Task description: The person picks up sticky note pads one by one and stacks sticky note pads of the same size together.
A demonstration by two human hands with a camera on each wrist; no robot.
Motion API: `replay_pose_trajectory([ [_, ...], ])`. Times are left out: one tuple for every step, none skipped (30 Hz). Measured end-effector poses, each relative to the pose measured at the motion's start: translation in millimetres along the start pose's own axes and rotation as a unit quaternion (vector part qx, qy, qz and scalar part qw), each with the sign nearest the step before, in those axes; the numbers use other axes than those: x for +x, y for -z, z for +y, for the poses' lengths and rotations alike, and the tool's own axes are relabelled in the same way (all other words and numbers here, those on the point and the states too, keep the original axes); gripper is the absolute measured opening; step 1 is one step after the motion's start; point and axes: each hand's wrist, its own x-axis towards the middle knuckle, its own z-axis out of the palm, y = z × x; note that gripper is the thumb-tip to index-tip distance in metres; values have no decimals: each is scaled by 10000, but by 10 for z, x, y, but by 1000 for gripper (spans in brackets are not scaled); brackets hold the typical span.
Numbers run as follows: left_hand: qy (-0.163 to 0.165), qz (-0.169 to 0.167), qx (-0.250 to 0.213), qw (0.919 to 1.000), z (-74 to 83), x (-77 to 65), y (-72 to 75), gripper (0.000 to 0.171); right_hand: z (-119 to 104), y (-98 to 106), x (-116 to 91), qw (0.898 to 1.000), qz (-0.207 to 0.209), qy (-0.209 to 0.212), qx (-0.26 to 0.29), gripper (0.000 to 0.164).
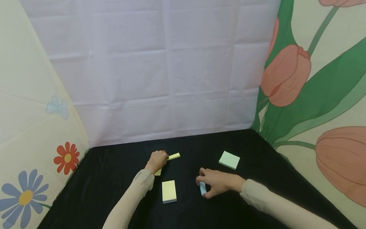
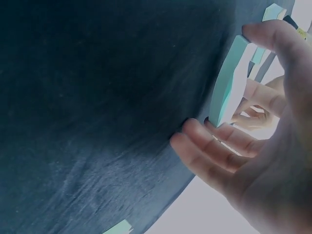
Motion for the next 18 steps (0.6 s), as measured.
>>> replay_pose_trajectory([
  [-1, 4, 5, 10000, -2, 1, -2, 10, -7, 4, 10, 10000, -26, -20, 31, 35],
  [-5, 7, 6, 10000, -3, 2, -3, 10, -12, 6, 19, 9999, -67, -68, 32, 35],
  [-9, 12, 9, 10000, -5, 2, -5, 10, -19, 10, 29, 9999, -91, -90, 58, 35],
  [-14, 23, 5, 10000, -5, 1, -5, 10, -26, 13, 38, 9998, -112, -115, 68, 35],
  [-17, 30, 13, 10000, -6, 3, -7, 10, -35, 17, 45, 9998, -125, -131, 82, 35],
  [-24, 40, 18, 10000, -6, 3, -7, 10, -42, 19, 53, 9998, -136, -140, 83, 35],
  [-24, 45, 21, 10000, -7, 2, -8, 10, -51, 21, 59, 9998, -146, -146, 70, 35],
  [-22, 44, 30, 10000, -8, 3, -11, 10, -56, 19, 69, 9997, -162, -161, 60, 36],
  [-21, 43, 41, 10000, -8, 4, -13, 10, -62, 17, 78, 9997, -168, -156, 50, 36],
  [-18, 40, 50, 10000, -9, 5, -17, 10, -68, 14, 86, 9997, -174, -156, 42, 36],
  [-16, 36, 65, 10000, -11, 6, -22, 10, -73, 10, 94, 9997, -182, -160, 29, 36],
  [-13, 30, 69, 10000, -11, 6, -26, 10, -75, 3, 103, 9997, -188, -160, 3, 36],
  [-10, 23, 79, 10000, -12, 7, -31, 10, -79, -4, 111, 9997, -185, -155, -26, 36],
  [-11, 21, 89, 10000, -13, 8, -36, 10, -81, -10, 119, 9997, -183, -154, -54, 36],
  [-11, 18, 94, 10000, -13, 8, -39, 10, -86, -14, 125, 9997, -172, -140, -76, 36],
  [-9, 8, 105, 9999, -13, 8, -42, 10, -91, -18, 130, 9997, -160, -129, -95, 36],
  [-7, -4, 116, 9999, -12, 8, -43, 10, -94, -23, 137, 9997, -147, -115, -138, 36],
  [-3, -7, 118, 9999, -10, 7, -44, 10, -99, -24, 143, 9997, -129, -87, -162, 36],
])
